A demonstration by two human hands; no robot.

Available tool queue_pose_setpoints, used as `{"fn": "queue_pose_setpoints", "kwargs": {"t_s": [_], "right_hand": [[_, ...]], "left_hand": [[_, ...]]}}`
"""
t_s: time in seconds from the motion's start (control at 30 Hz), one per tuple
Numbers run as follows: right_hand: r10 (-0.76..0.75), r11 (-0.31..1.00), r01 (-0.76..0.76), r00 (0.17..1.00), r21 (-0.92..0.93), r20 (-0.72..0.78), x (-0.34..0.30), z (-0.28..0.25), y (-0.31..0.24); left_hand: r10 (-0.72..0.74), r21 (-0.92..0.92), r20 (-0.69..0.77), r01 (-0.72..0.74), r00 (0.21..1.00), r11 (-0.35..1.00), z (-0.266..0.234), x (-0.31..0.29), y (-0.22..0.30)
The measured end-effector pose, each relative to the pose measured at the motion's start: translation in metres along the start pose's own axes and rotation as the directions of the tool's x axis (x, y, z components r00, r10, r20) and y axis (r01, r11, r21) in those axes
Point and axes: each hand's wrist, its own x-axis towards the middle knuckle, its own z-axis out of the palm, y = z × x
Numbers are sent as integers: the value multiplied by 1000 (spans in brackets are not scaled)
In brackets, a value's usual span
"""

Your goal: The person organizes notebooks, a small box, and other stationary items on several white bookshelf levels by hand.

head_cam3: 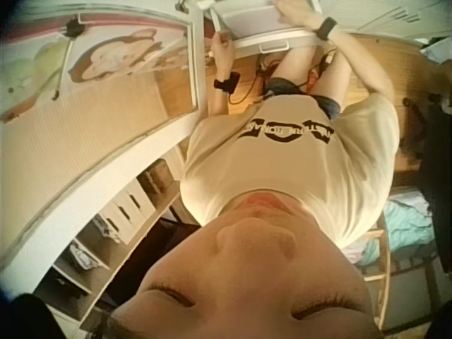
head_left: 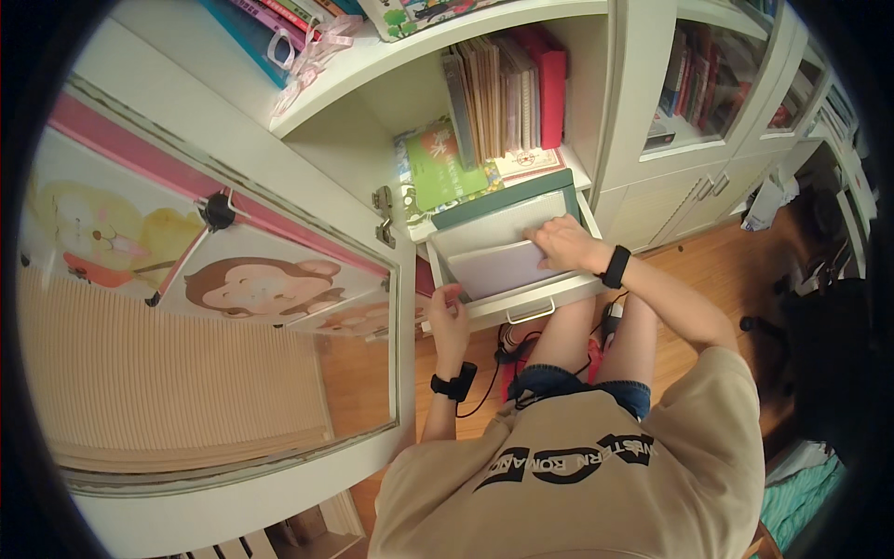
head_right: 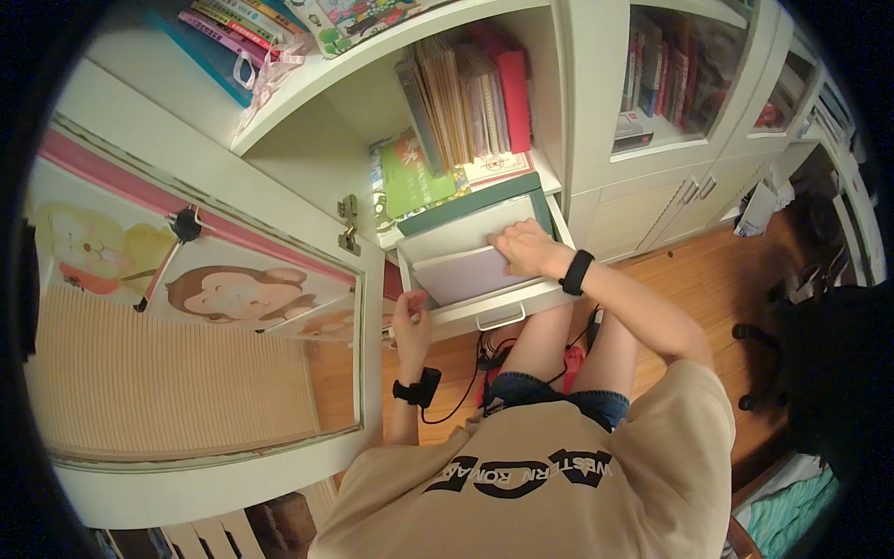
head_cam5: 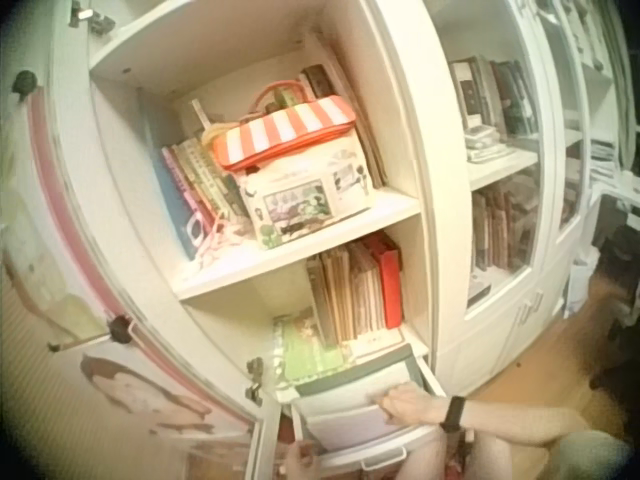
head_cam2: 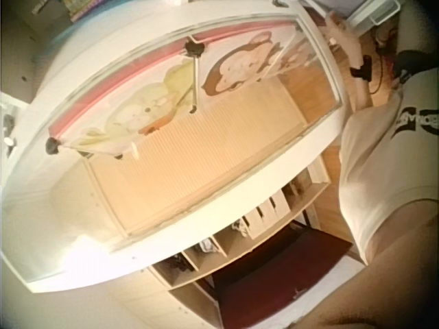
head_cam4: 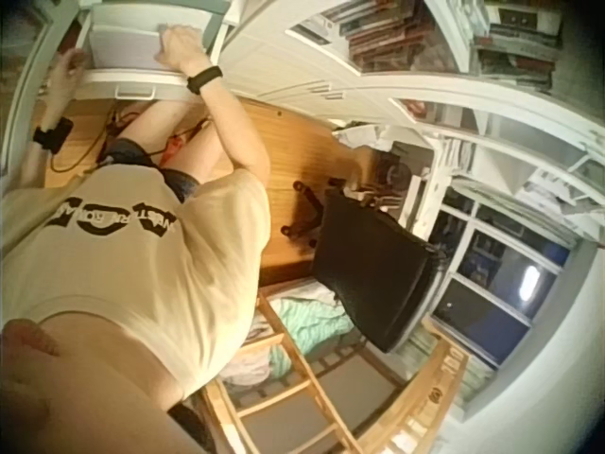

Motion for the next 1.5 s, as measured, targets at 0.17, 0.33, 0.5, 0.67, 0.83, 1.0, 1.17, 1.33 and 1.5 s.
{"fn": "queue_pose_setpoints", "kwargs": {"t_s": [0.17,0.33,0.5,0.67,0.83,1.0,1.17,1.33,1.5], "right_hand": [[-10,998,11,1000,63,-27,-2,-4,-2],[-88,992,116,914,47,-396,-14,-50,-4],[171,912,79,819,402,-548,-38,-92,-28],[523,203,-11,847,979,-99,-67,-51,-27],[432,222,13,895,975,-110,-92,-29,-35],[389,-67,56,921,996,-26,-111,-40,-20],[383,-257,92,924,962,14,-131,-15,-19],[496,-564,296,868,771,29,-194,32,2],[637,-552,418,770,722,42,-258,50,24]], "left_hand": [[46,165,32,-51,998,985,8,-6,-9],[158,277,16,-156,987,948,7,-11,1],[124,-8,-109,-125,986,992,22,-5,8],[35,-745,208,135,978,654,19,-2,119],[-21,-594,-9,12,1000,804,31,-11,153],[135,-384,-29,-136,990,913,40,-36,166],[164,-356,10,-150,986,923,50,-53,185],[273,-275,566,-134,778,952,22,-7,168],[-82,253,133,46,988,966,5,79,2]]}}
